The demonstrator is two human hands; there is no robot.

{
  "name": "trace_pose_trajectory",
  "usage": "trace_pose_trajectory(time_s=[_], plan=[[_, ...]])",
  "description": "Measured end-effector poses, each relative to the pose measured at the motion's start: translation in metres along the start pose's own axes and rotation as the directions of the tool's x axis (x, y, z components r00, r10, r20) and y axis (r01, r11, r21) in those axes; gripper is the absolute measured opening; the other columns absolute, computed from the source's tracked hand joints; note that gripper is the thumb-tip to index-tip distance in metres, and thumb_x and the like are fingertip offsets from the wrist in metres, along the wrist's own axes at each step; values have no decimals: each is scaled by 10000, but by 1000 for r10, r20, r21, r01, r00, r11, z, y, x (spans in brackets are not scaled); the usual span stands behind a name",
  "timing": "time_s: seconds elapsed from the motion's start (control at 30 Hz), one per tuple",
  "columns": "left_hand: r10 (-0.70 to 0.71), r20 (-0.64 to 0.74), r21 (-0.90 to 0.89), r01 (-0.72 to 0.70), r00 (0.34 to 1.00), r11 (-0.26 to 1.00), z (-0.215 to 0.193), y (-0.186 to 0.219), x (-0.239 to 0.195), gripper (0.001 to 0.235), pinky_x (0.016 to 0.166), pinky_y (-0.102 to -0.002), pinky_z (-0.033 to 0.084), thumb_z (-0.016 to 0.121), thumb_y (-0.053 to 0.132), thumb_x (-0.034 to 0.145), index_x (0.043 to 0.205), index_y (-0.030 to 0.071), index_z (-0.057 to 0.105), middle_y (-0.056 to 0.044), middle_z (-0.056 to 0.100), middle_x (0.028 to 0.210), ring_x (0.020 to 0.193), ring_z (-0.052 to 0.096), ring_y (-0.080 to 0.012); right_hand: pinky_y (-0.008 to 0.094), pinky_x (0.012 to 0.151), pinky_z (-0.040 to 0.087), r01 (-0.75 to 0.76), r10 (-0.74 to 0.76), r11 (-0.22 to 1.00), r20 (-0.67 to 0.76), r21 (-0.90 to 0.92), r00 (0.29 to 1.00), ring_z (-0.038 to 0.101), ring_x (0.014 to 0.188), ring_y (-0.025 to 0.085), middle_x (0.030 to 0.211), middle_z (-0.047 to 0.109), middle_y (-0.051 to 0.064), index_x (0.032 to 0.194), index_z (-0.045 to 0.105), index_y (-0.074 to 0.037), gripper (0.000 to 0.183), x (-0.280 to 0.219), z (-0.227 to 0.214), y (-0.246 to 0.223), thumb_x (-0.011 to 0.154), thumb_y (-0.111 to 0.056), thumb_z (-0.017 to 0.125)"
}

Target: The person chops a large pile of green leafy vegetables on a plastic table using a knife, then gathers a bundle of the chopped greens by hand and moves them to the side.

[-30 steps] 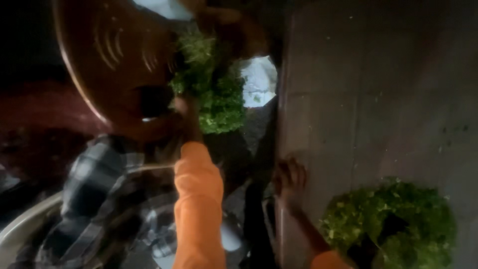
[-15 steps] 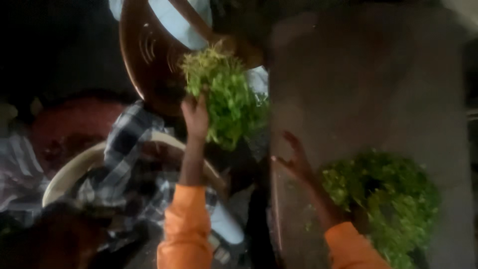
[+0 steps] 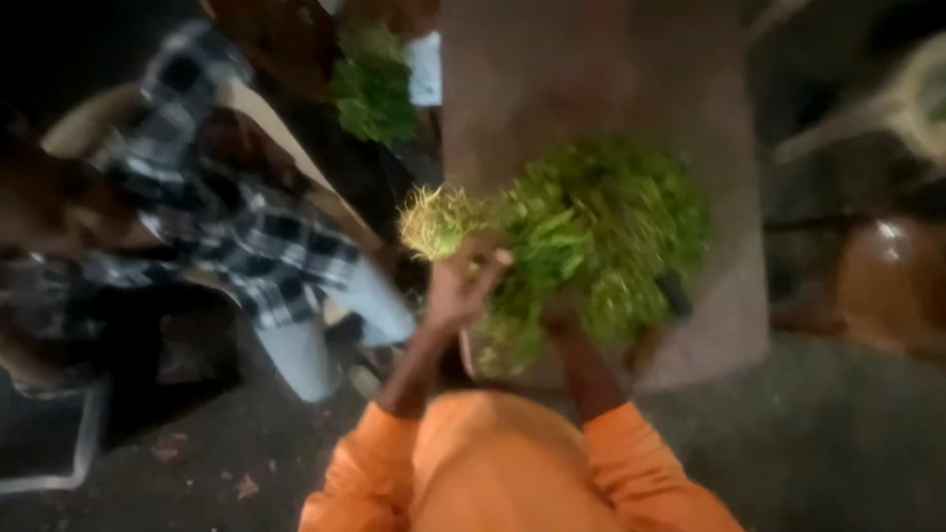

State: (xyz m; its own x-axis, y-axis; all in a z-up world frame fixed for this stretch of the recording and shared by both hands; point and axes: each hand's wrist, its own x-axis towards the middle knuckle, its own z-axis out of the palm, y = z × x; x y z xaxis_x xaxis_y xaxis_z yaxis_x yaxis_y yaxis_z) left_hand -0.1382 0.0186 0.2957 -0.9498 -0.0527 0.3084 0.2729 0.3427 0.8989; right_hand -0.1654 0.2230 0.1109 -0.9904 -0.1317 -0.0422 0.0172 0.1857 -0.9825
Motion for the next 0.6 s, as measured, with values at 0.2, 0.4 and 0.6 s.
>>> trace_pose_trajectory(time_s=[0.2, 0.4, 0.6], plan=[[54, -113, 79, -46, 992, 996, -37, 83, -18, 229, 930, -400, 520, 660, 129, 1033, 1244, 40, 672, -148, 688, 1179, 1056, 634, -304, 497, 1208, 306, 30, -29, 1000, -137, 1, 990, 330, 1507, 377, 1648, 324, 158, 1560, 428, -52, 889, -26, -140, -8, 869, -475, 792], [380, 102, 388, -388, 919, 836, -23, 162, -18, 395, 1077, -483, 414, 746, 188, 915, 1280, 67, 655, -165, 617, 1374, 1282, 546, -377, 496, 1203, 313, 2, 3, 1000, -212, 21, 977, 340, 1497, 377, 1638, 334, 162, 1556, 431, -50, 883, -50, -196, 0, 871, -476, 791], [355, 592, 369, -634, 724, 679, 18, 191, -12, 691, 1187, -520, 371, 754, 447, 887, 1439, 70, 581, -145, 590, 1442, 1374, 524, -335, 496, 1198, 319, -43, 49, 999, -249, 31, 967, 350, 1488, 376, 1628, 344, 166, 1551, 433, -47, 878, -76, -204, 17, 873, -476, 790]])
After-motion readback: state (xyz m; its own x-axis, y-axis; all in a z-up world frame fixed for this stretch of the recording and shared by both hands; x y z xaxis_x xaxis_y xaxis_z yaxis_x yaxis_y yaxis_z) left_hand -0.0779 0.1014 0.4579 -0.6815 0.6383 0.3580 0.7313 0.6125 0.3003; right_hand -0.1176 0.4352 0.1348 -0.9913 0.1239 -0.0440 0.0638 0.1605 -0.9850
